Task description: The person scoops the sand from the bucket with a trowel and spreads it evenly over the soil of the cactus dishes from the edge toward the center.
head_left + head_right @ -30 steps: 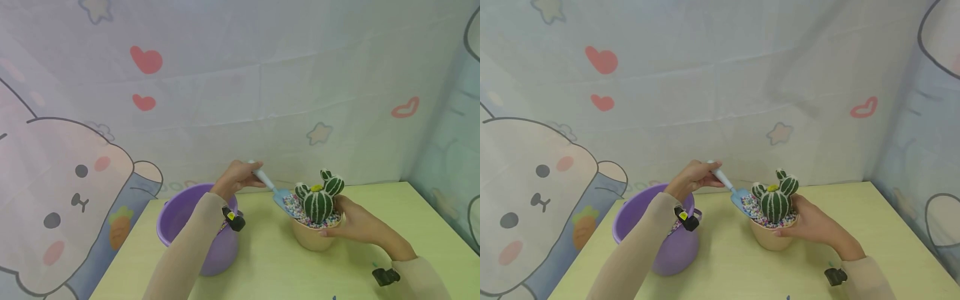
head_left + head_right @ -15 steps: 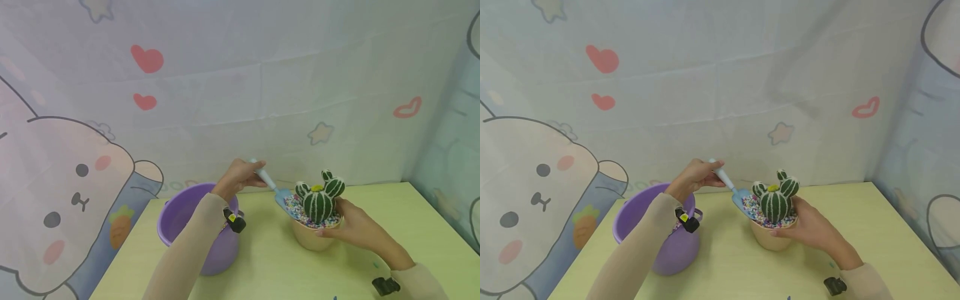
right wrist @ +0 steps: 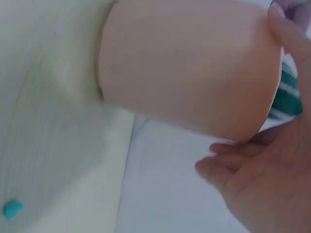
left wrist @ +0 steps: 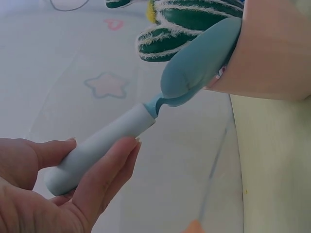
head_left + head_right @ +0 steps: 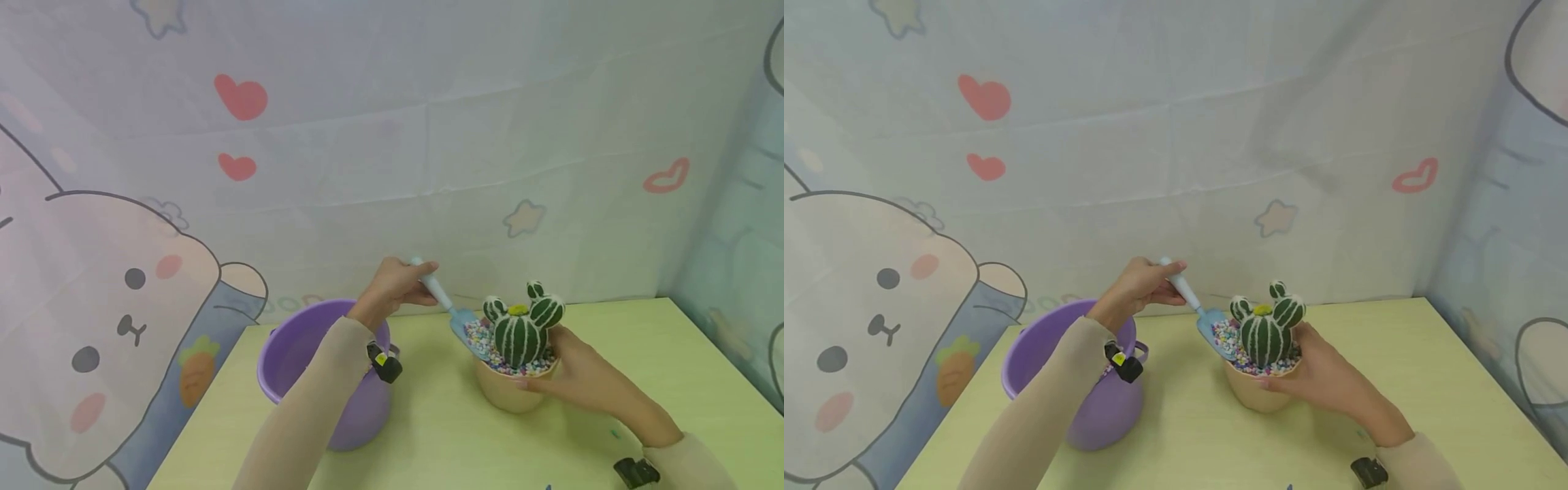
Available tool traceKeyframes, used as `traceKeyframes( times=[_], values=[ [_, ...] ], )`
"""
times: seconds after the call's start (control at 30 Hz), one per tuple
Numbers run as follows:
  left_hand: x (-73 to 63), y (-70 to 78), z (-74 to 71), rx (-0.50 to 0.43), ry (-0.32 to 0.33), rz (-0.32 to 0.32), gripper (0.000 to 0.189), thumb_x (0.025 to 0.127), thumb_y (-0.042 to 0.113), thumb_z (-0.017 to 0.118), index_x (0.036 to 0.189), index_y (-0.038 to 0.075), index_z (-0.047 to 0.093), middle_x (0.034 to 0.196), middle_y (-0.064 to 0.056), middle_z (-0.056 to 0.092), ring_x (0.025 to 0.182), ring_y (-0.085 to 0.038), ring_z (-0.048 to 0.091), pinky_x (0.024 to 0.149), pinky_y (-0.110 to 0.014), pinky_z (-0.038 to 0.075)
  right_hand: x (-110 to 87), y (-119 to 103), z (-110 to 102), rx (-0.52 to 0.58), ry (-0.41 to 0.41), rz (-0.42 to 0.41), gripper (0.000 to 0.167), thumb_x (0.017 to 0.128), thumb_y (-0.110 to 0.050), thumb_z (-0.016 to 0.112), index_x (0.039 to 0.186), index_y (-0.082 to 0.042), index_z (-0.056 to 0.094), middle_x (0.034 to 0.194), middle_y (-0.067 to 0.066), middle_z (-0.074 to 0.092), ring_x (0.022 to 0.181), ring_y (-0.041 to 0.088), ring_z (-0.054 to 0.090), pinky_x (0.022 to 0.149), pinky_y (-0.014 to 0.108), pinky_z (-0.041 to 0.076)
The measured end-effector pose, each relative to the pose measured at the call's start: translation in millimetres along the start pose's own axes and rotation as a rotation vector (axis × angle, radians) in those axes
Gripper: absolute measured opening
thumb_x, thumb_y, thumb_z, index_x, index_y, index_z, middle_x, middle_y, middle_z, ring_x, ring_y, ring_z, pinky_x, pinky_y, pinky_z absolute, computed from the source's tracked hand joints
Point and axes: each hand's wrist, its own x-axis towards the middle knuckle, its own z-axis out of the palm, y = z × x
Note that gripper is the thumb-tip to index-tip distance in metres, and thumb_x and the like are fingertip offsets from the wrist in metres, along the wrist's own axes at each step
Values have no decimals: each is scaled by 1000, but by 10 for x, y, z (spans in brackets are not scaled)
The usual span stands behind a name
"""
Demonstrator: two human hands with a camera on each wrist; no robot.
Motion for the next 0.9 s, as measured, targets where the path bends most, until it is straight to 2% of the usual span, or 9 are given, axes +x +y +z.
traceKeyframes(
  times=[0.13,0.2,0.3,0.4,0.47,0.77,0.9],
  values=[
    [-9,5,14,21,1,8,36,101,24,73,113,-9,65,89,-24,79,72,-25,80,76,-36,70,8,78,-43,-19,-31,0,89,84,-46,89,147,-1,46,125,8,65,102,13,62,85,34,59],
    [-18,14,21,35,2,12,34,101,25,74,110,-7,66,86,-21,79,69,-24,80,75,-35,70,2,84,-47,-29,-33,13,87,83,-47,89,144,0,48,118,6,66,96,11,59,80,32,57],
    [-33,25,27,49,2,21,32,100,25,74,106,-6,68,83,-18,79,67,-23,79,75,-35,70,-7,70,-25,-40,-19,22,88,82,-50,89,143,0,50,122,8,67,102,15,64,85,38,60],
    [-42,29,27,54,5,29,32,100,26,75,103,-6,68,81,-17,78,65,-22,78,76,-36,70,-13,49,11,-41,1,23,88,82,-50,89,143,1,51,127,14,69,112,27,70,94,50,62],
    [-45,34,27,57,7,30,32,100,26,75,103,-5,68,82,-17,78,65,-22,78,76,-36,70,-18,33,33,-42,13,31,89,82,-52,88,144,0,51,130,15,69,116,32,71,97,54,62],
    [-64,35,29,84,17,43,34,100,28,75,103,-5,69,86,-20,79,68,-24,80,77,-37,71,-32,-67,102,-72,59,86,93,81,-62,86,143,-1,52,132,20,67,118,39,70,89,60,64],
    [-70,41,32,84,27,48,34,99,28,76,104,-6,69,86,-21,79,68,-25,80,76,-37,71,-29,-121,143,-89,79,126,96,79,-67,84,143,-3,50,135,19,66,117,39,71,82,57,65]
  ],
)
